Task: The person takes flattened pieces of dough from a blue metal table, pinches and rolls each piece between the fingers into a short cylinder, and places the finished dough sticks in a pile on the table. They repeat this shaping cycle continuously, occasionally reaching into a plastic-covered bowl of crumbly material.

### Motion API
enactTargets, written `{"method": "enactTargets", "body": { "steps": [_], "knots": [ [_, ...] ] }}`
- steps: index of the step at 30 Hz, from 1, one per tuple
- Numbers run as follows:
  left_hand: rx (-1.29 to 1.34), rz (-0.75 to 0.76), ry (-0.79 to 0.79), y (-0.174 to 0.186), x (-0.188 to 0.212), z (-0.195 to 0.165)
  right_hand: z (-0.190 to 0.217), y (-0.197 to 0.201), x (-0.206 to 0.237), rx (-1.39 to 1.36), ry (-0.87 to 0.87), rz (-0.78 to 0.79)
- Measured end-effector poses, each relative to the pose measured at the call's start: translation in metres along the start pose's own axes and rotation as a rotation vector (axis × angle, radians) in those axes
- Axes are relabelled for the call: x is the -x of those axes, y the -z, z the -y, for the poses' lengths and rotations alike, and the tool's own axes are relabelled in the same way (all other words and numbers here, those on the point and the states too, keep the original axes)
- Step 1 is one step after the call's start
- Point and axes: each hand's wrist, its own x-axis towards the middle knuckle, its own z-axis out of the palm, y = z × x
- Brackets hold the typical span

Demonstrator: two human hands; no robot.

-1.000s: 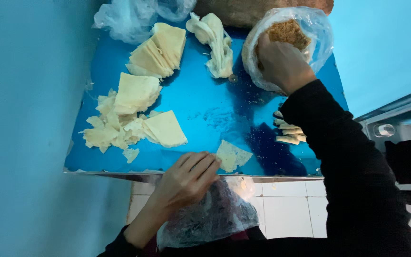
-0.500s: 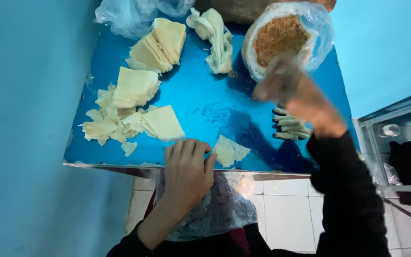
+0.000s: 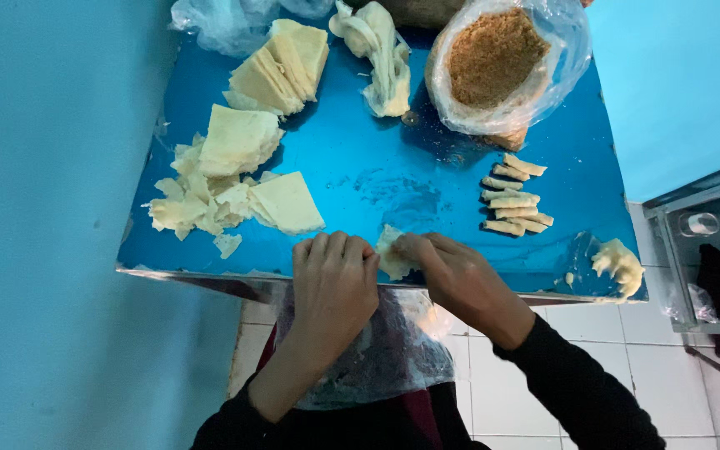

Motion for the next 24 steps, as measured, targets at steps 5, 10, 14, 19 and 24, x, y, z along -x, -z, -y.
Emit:
{"method": "enactTargets", "body": {
  "steps": [5, 10, 14, 19, 24],
  "knots": [
    [0.016, -0.008, -0.002, -0.001, 0.002, -0.001, 0.004, 0.002, 0.002, 0.083, 0.088, -0.078],
    [0.065, -0.004, -0.004, 0.001, -0.002, -0.005, 0.015, 0.017, 0.006, 0.050, -0.194, -0.029],
    [0.185, 0.012, 0.048, 0.005, -0.002, -0.013, 0.017, 0.016, 0.006, 0.120, -0.323, -0.005],
    [0.334, 0.051, 0.154, 0.013, 0.000, -0.019, 0.012, 0.014, 0.002, 0.126, -0.319, 0.073],
    [0.488, 0.103, 0.227, 0.019, 0.005, -0.018, 0.017, 0.017, 0.000, 0.139, -0.266, 0.027]
  ]
}}
